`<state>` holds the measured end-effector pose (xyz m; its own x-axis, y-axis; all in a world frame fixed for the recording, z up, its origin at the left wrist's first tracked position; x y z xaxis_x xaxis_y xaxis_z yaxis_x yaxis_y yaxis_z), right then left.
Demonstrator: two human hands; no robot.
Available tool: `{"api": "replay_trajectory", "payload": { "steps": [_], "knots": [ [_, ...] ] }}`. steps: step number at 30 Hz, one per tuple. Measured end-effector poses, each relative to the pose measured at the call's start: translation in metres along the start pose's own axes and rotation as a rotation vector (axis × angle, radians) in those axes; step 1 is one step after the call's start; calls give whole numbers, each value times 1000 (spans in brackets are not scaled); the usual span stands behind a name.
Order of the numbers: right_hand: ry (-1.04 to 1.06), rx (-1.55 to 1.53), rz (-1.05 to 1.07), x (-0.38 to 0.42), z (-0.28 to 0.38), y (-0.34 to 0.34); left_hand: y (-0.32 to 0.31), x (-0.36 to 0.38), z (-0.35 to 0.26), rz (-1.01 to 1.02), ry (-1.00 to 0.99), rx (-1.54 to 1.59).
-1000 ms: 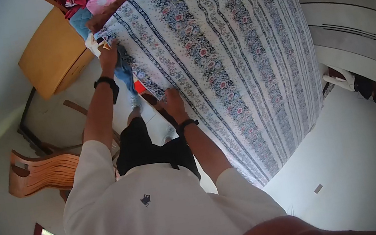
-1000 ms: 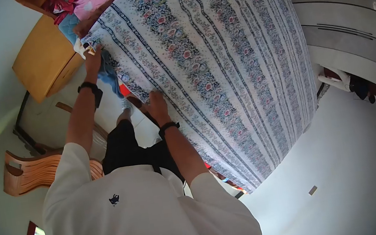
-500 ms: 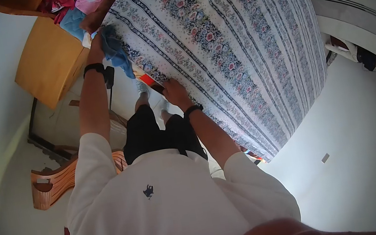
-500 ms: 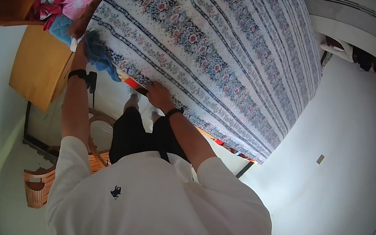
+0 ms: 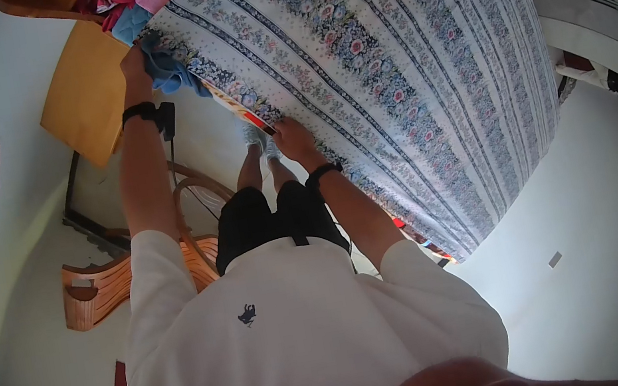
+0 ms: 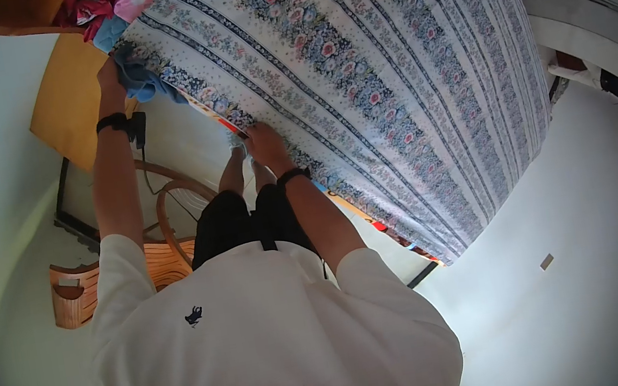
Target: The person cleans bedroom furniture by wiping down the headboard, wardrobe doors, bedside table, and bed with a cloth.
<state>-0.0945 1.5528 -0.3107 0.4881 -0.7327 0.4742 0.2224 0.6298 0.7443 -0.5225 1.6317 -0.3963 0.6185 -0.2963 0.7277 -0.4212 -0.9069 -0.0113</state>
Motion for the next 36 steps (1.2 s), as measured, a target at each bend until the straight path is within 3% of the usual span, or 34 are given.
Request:
{"api": "replay_trajectory", "payload": {
  "steps": [3,5,9,11,12,13,14,15,16,18,20,22,25,27,29,30,31,36],
  "knots": [
    [34,-58,-2,-1,-8,-5,-7,53,-12,11,-122,72],
    [38,-69,2,-3,-12,-3,-9,54,-14,32,-43,122],
    [18,-100,-4,5,-5,2,13,15,-15,73,-69,-1],
    [-45,-9,93,1,-9,-4,5,51,-36,29,-505,-491],
    [-24,-8,68,-1,-12,-7,10,16,-22,7,-517,-876],
    [32,-80,-85,2,-10,-6,14,-10,-20,-26,-512,-1266],
    [76,-158,-234,12,-1,2,9,17,-37,-28,-536,-1268],
    [85,-218,-65,15,-1,5,3,45,-44,-72,-458,-1218],
    [103,-211,-98,14,5,15,-13,68,-57,-115,-388,-1148],
    [-73,-186,-32,28,0,18,-50,89,-78,-36,-501,-1018],
    [-86,-45,-143,30,-11,14,-90,89,-86,40,-584,-870],
    [-94,-49,-117,21,-20,16,-141,67,-85,255,-636,-817],
    [-242,-30,-98,-2,-5,38,-191,69,-83,418,-677,-855],
    [-436,-80,17,-9,2,41,-204,58,-69,701,-507,-996],
    [-410,-79,-76,-33,27,54,-215,40,-53,810,-531,-1098],
    [-372,-79,-137,-48,38,60,-211,34,-46,680,-508,-1018],
    [-331,-91,-181,-60,54,70,-215,22,-39,695,-411,-1000],
    [-314,-207,-211,-121,97,87,-224,41,-57,723,-435,-947]
  ]
}}
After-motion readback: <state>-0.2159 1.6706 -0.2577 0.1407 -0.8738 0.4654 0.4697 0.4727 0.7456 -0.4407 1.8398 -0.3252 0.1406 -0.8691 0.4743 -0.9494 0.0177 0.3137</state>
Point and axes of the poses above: each hand's wrist, its own x-axis away from the middle knuckle, its own y-axis out of the back of the hand, z = x × y, the point moved 4 cm from there along -x, towards the middle knuckle, and after that the axes turned 8 degrees about x, right-handed, at the moved point
